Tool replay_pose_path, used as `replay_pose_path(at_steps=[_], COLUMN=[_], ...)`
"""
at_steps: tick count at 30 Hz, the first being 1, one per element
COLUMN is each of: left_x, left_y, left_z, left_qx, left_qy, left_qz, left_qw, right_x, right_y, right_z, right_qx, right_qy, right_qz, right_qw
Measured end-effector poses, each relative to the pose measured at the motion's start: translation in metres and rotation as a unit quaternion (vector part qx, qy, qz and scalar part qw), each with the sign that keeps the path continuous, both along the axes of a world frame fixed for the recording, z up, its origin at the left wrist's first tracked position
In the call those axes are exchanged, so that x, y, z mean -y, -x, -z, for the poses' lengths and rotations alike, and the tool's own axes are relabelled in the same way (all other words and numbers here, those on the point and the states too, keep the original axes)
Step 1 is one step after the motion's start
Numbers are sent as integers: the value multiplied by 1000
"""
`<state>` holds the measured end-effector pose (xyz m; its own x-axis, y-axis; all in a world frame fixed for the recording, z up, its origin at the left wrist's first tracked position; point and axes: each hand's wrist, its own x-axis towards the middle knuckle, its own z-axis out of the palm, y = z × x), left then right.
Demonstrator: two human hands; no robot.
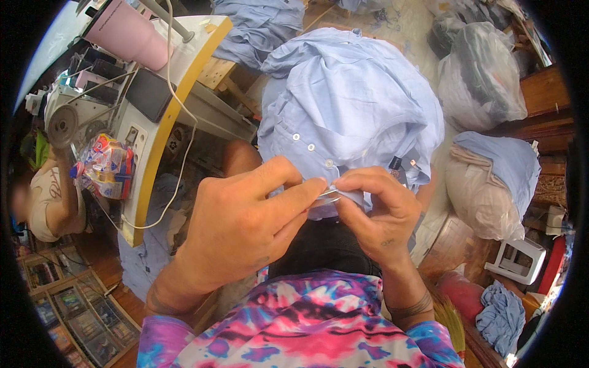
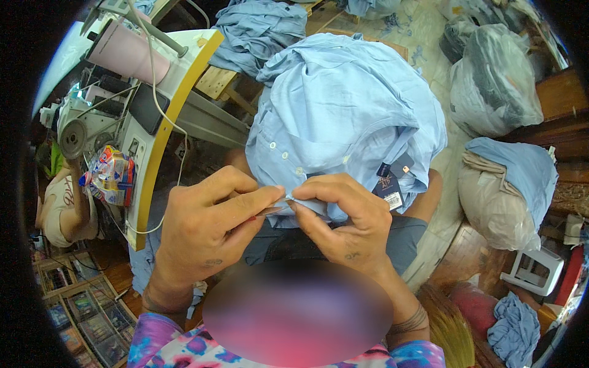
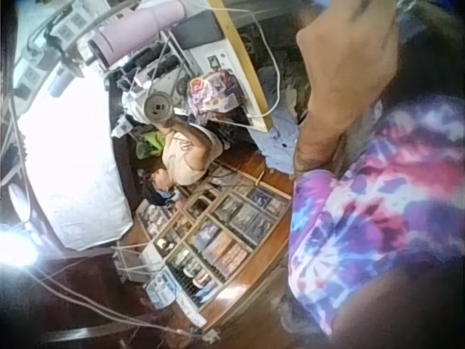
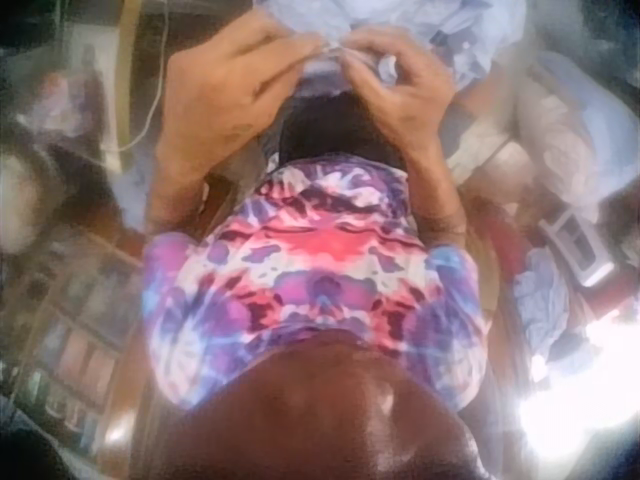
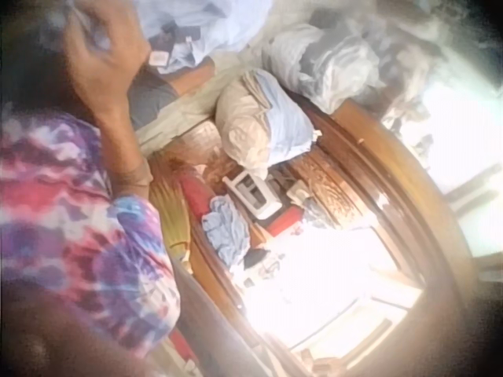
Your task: The person trims excess threads from blue shirts using a pair of shears and inspects the collar and button areas.
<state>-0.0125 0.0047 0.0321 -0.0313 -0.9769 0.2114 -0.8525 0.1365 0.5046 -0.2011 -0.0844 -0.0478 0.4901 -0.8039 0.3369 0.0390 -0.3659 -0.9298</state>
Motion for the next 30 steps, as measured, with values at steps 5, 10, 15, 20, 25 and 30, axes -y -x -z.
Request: replay_pose_path(at_steps=[5,10,15,20,25,30], left_x=[-1,-2,-4,-5,-5,-5], left_y=[-3,-1,-3,-4,-5,-5], left_z=[5,2,2,2,2,4], left_qx=[18,14,7,1,-2,-4], left_qy=[22,19,26,23,18,21], left_qz=[5,-5,-3,-8,-10,-15], left_qw=[1000,1000,1000,1000,1000,1000], right_x=[0,0,-1,-1,-1,-1], right_y=[-2,-5,-6,-8,-9,-9], right_z=[-1,1,3,1,1,-1], right_qx=[3,3,10,15,17,7], right_qy=[10,14,13,7,12,24], right_qz=[-4,0,0,-6,-11,-11], right_qw=[1000,1000,1000,1000,1000,1000])
